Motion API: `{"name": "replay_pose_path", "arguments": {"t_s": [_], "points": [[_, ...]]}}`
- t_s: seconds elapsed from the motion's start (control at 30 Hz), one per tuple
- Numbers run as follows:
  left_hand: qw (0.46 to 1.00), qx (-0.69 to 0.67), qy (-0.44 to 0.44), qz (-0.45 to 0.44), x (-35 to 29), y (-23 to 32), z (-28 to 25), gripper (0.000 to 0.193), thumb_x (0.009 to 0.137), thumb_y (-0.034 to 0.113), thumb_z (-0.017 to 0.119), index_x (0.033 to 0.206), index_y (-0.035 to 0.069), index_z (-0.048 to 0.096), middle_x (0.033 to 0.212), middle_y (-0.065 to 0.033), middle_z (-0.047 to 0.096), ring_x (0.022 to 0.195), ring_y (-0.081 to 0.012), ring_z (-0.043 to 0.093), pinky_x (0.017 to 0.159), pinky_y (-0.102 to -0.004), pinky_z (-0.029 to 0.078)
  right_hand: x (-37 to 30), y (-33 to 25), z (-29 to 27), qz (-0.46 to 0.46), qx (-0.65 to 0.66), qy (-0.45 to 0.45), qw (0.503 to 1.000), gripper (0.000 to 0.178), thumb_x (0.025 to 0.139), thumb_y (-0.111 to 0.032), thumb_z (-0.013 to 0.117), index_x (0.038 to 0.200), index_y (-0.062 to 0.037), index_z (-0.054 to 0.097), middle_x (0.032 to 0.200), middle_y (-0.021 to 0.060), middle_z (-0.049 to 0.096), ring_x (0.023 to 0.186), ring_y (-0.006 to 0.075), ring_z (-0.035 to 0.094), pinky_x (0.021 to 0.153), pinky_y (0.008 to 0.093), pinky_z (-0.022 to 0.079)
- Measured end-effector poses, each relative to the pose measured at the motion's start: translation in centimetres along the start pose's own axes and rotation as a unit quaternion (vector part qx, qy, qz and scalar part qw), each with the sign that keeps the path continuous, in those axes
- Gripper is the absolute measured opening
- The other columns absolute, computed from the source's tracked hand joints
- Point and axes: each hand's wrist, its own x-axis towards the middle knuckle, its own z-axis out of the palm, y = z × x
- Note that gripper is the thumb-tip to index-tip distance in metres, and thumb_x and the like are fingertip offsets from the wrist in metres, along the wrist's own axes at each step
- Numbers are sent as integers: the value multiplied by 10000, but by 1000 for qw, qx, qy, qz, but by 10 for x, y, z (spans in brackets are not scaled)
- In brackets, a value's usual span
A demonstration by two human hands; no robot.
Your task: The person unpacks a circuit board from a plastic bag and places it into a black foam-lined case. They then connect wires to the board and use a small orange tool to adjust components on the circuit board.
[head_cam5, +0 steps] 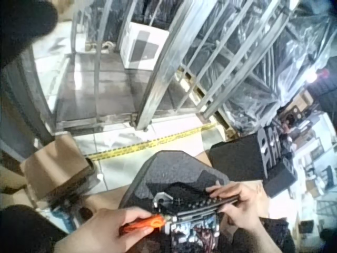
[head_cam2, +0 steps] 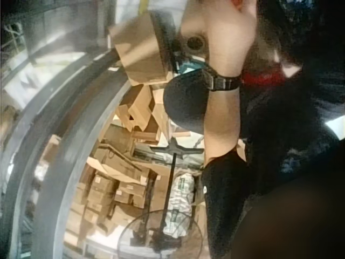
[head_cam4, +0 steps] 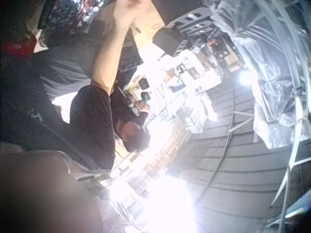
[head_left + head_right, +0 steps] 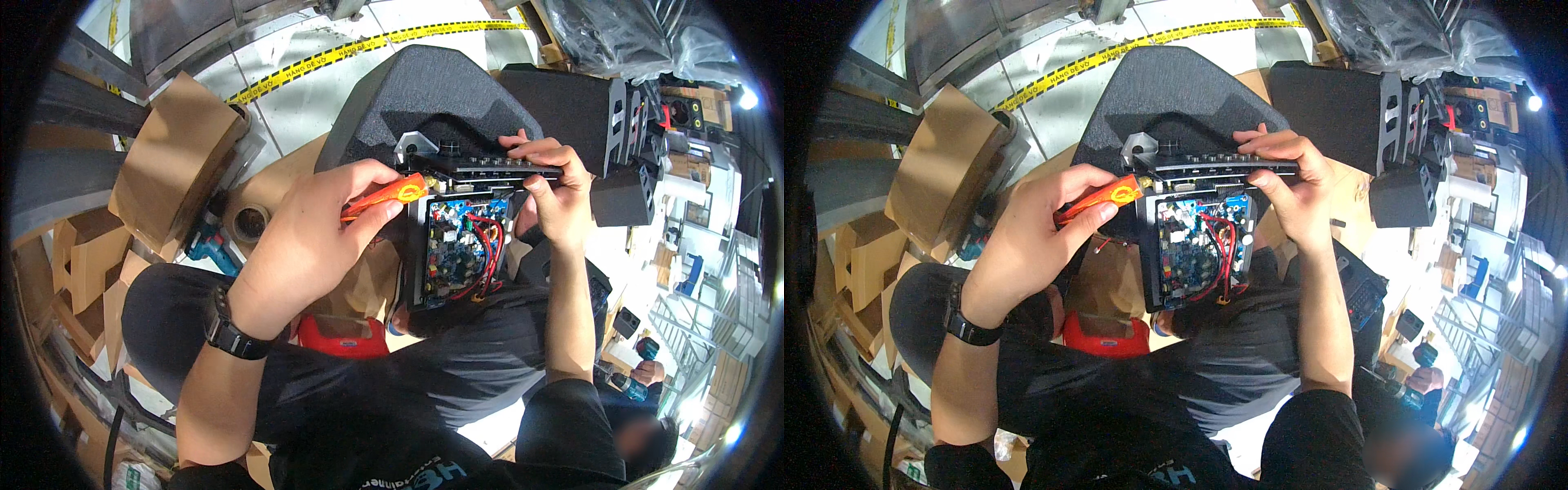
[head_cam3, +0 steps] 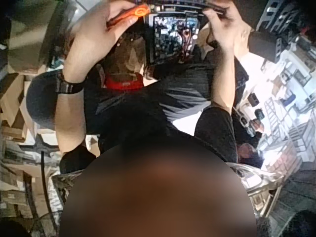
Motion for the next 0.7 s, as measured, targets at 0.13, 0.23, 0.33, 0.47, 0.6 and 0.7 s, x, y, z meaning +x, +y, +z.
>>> {"name": "replay_pose_path", "arguments": {"t_s": [0.13, 0.23, 0.33, 0.47, 0.6, 0.7], "points": [[1000, -26, 3, -7, -1, 0, 3, 230, 997, 115, 684, 1162, -44, 669, 1029, -142, 761, 919, -149, 702, 841, -303, 531, 1, -1, 0, -1, -20, -3, 1000, 307, 911, -185, 798, 1079, -23, 597, 1111, 190, 718, 1206, 420, 664, 1195, 610, 341], [999, -34, 9, -2, -1, -1, 5, 234, 995, 111, 687, 1164, -49, 671, 1025, -146, 762, 909, -151, 704, 834, -306, 534, 2, -2, 0, -7, -38, -3, 999, 318, 920, -217, 792, 1073, -17, 598, 1100, 205, 719, 1199, 439, 668, 1187, 622, 358], [1000, -26, 13, 3, -2, -2, 6, 238, 992, 105, 690, 1168, -54, 672, 1023, -147, 763, 910, -155, 709, 833, -307, 537, 2, -3, 0, -7, -41, -5, 999, 321, 920, -225, 791, 1073, -17, 600, 1101, 204, 721, 1199, 436, 669, 1186, 624, 361], [1000, -18, 14, 0, -2, -1, 5, 243, 988, 100, 693, 1172, -57, 672, 1027, -147, 764, 933, -162, 718, 846, -307, 540, 1, -4, 1, 0, -18, -5, 1000, 273, 901, -129, 796, 1076, -28, 613, 1121, 162, 717, 1219, 372, 664, 1210, 580, 321], [1000, -14, 10, -2, -2, 0, 4, 248, 982, 95, 695, 1175, -58, 670, 1037, -158, 765, 943, -165, 723, 856, -309, 542, 1, -3, 1, -1, -14, -1, 1000, 282, 894, -128, 803, 1075, -25, 613, 1122, 166, 717, 1218, 368, 665, 1209, 577, 326], [1000, -22, 3, -1, -3, 1, 1, 243, 978, 90, 695, 1169, -58, 670, 1043, -169, 764, 938, -165, 723, 854, -312, 543, 1, -1, 2, -3, -5, 4, 1000, 286, 890, -127, 807, 1074, -23, 614, 1123, 167, 717, 1216, 367, 665, 1208, 576, 328]]}}
